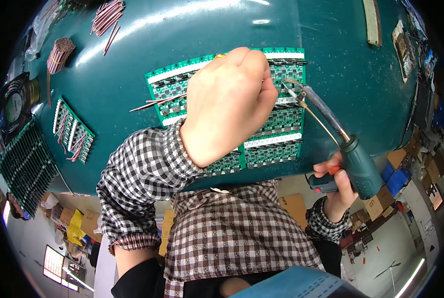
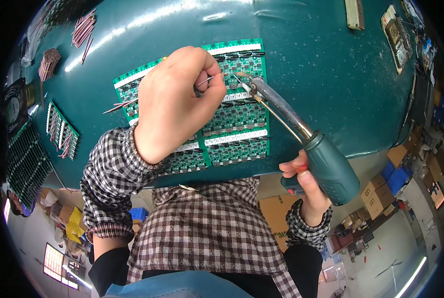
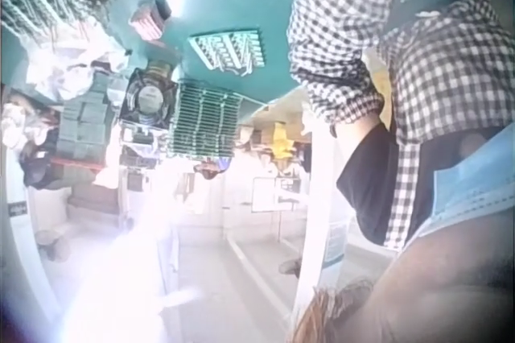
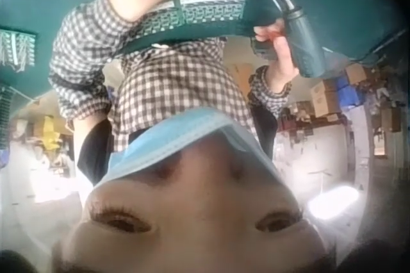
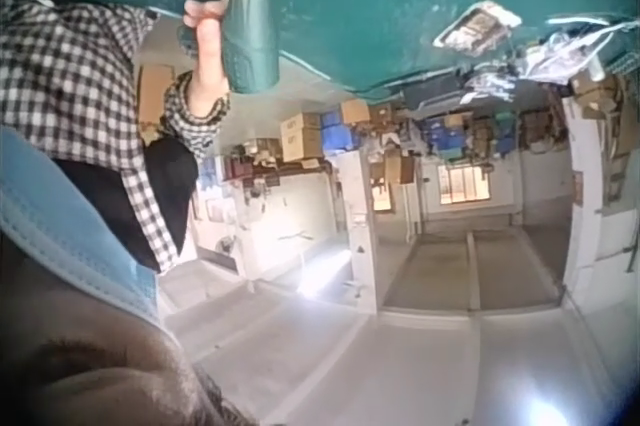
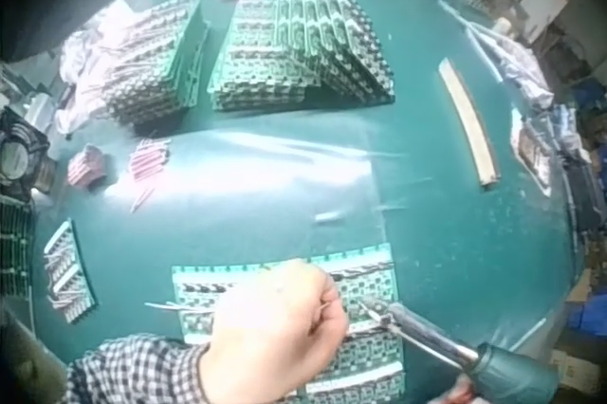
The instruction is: The person solders electronic components and small wire bundles onto printed circuit boards using a soldering iron and tweezers.
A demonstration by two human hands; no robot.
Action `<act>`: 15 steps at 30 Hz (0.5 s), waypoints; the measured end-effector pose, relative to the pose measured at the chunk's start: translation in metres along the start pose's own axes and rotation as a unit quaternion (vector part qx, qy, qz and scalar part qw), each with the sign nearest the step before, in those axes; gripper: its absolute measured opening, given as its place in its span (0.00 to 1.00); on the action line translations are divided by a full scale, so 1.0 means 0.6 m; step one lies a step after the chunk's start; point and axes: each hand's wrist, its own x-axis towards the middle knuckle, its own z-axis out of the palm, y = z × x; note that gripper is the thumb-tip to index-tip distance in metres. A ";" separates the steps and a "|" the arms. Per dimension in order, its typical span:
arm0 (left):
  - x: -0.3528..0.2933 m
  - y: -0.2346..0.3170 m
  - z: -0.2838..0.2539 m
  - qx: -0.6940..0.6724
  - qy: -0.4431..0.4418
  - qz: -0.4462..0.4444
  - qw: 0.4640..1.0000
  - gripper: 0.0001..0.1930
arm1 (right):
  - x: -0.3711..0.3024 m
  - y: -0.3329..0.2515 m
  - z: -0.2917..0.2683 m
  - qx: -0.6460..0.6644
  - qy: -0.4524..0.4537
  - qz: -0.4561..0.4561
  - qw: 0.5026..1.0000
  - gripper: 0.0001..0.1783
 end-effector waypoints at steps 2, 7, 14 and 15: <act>0.002 0.004 -0.001 0.002 -0.016 -0.014 1.000 0.07 | 0.001 -0.003 0.006 -0.039 0.002 -0.006 0.999 0.21; 0.002 0.004 0.001 0.005 -0.004 -0.011 1.000 0.07 | -0.004 -0.005 0.013 -0.094 0.009 -0.004 0.996 0.21; 0.000 0.005 0.001 0.006 -0.007 -0.014 1.000 0.07 | -0.001 -0.005 0.018 -0.097 -0.001 -0.016 0.995 0.19; 0.000 0.005 0.001 0.006 -0.007 -0.014 1.000 0.07 | 0.000 -0.005 0.019 -0.099 -0.004 -0.023 0.995 0.19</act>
